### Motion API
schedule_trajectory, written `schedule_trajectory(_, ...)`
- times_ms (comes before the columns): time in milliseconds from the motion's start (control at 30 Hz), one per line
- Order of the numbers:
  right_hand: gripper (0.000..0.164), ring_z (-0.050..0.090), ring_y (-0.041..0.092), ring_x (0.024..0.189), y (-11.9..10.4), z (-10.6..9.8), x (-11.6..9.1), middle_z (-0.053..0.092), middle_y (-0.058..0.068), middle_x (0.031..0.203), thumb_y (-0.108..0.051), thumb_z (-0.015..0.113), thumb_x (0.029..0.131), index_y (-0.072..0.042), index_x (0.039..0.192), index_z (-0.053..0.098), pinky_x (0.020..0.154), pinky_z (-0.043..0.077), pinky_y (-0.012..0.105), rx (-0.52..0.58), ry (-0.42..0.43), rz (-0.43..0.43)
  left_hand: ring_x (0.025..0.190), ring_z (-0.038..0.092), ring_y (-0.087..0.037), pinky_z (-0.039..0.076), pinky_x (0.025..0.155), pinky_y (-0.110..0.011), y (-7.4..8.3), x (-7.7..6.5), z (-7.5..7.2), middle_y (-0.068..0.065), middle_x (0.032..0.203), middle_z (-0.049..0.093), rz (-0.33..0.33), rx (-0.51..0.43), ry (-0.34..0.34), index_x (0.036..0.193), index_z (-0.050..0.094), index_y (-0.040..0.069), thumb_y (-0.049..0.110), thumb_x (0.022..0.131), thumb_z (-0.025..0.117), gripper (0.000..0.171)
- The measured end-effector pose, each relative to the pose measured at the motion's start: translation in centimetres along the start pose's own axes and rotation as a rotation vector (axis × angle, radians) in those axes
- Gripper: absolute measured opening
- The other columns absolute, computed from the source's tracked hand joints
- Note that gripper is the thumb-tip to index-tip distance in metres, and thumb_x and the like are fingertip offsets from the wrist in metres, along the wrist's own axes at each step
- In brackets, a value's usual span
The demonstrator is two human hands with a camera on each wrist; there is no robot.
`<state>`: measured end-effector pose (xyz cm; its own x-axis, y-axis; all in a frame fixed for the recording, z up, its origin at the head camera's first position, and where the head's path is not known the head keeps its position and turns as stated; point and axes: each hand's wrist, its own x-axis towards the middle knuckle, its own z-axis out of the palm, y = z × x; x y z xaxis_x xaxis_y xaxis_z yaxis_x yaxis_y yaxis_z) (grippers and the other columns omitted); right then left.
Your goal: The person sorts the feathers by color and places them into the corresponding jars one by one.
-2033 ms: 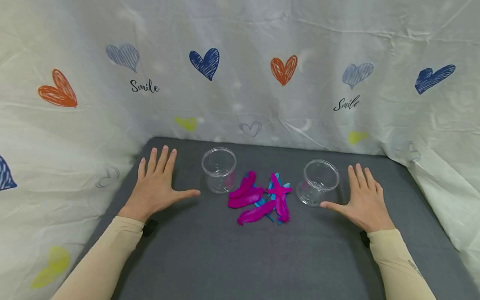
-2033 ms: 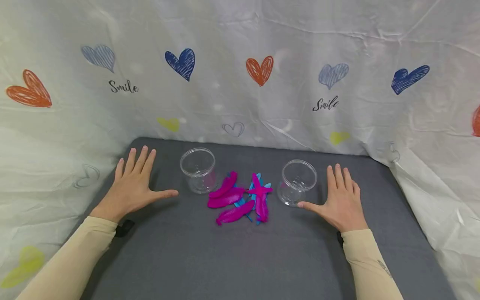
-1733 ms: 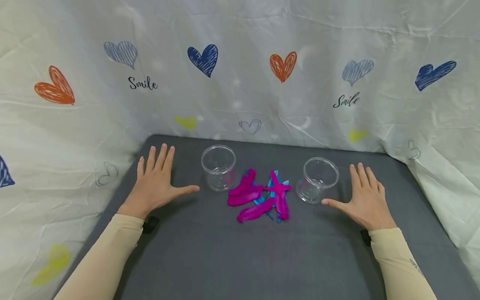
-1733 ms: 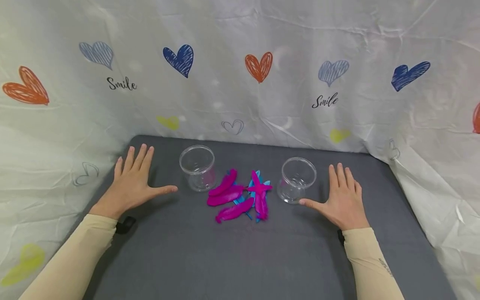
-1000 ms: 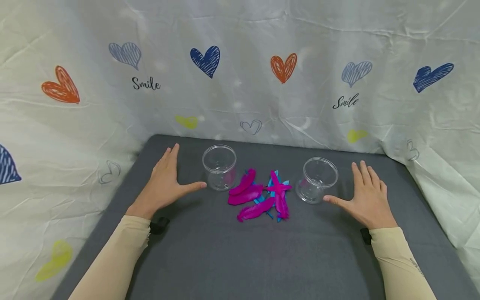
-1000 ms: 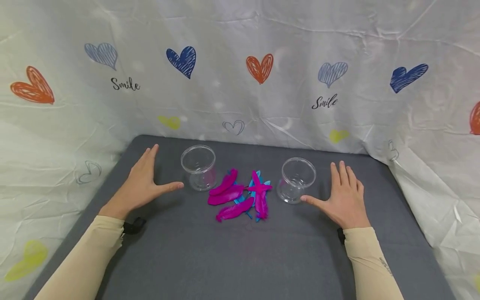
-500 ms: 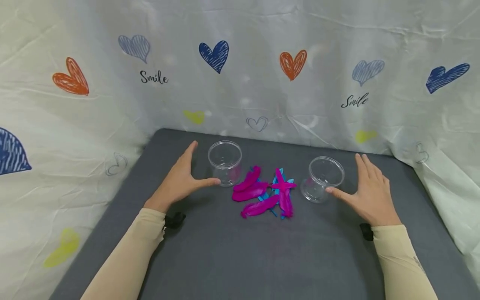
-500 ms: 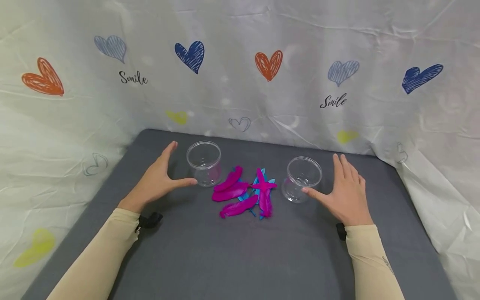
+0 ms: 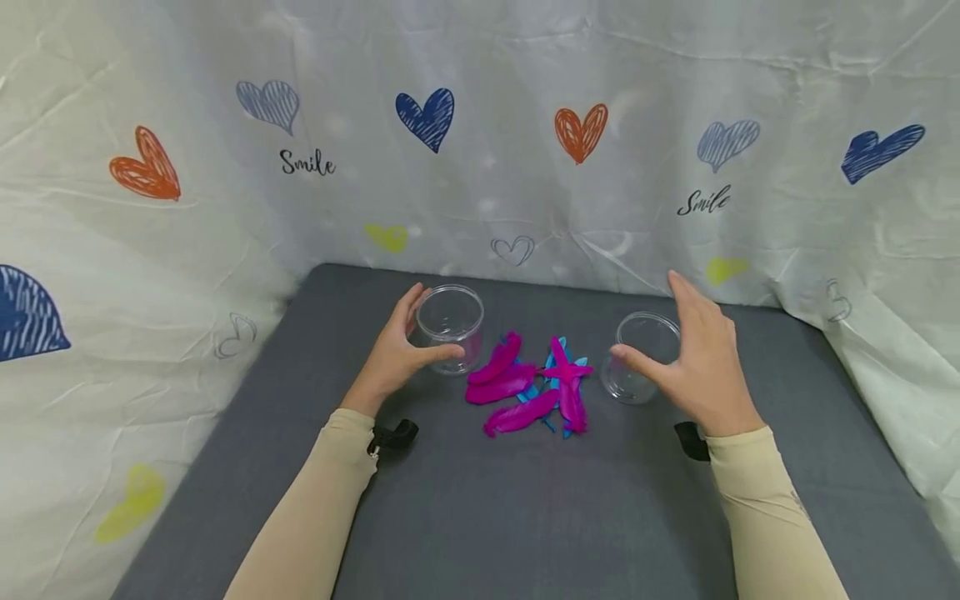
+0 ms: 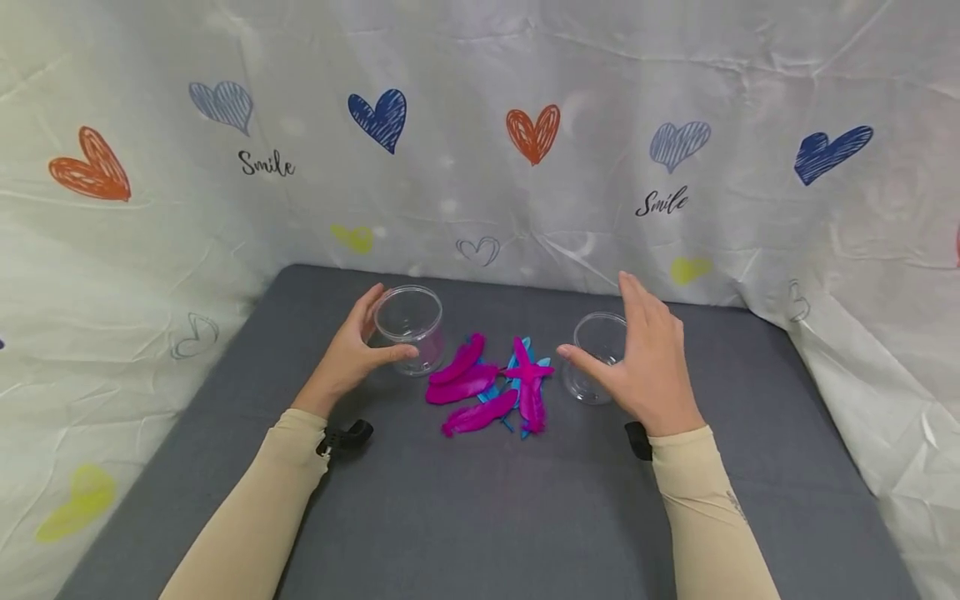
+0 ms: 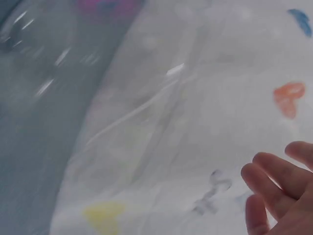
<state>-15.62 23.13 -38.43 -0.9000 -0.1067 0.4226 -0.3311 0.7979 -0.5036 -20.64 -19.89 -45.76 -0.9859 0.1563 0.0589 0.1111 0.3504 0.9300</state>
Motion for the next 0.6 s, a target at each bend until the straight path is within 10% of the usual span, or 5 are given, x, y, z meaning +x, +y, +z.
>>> schedule_trajectory(600, 0.059, 0.07, 0.031, 0.125, -7.9, 8.7, 5.5, 0.072, 0.011, 0.142, -0.042, 0.073, 0.102, -0.009, 0.151, 0.062, 0.096, 0.038, 0.05, -0.064, -0.211, -0.187, 0.164, 0.035, -0.018, 0.028, 0.135, -0.051, -1.9, 0.4, 0.6, 0.005, 0.172, 0.041, 0.076, -0.103, 0.0, 0.166, 0.038, 0.036, 0.039, 0.088, 0.092, 0.095)
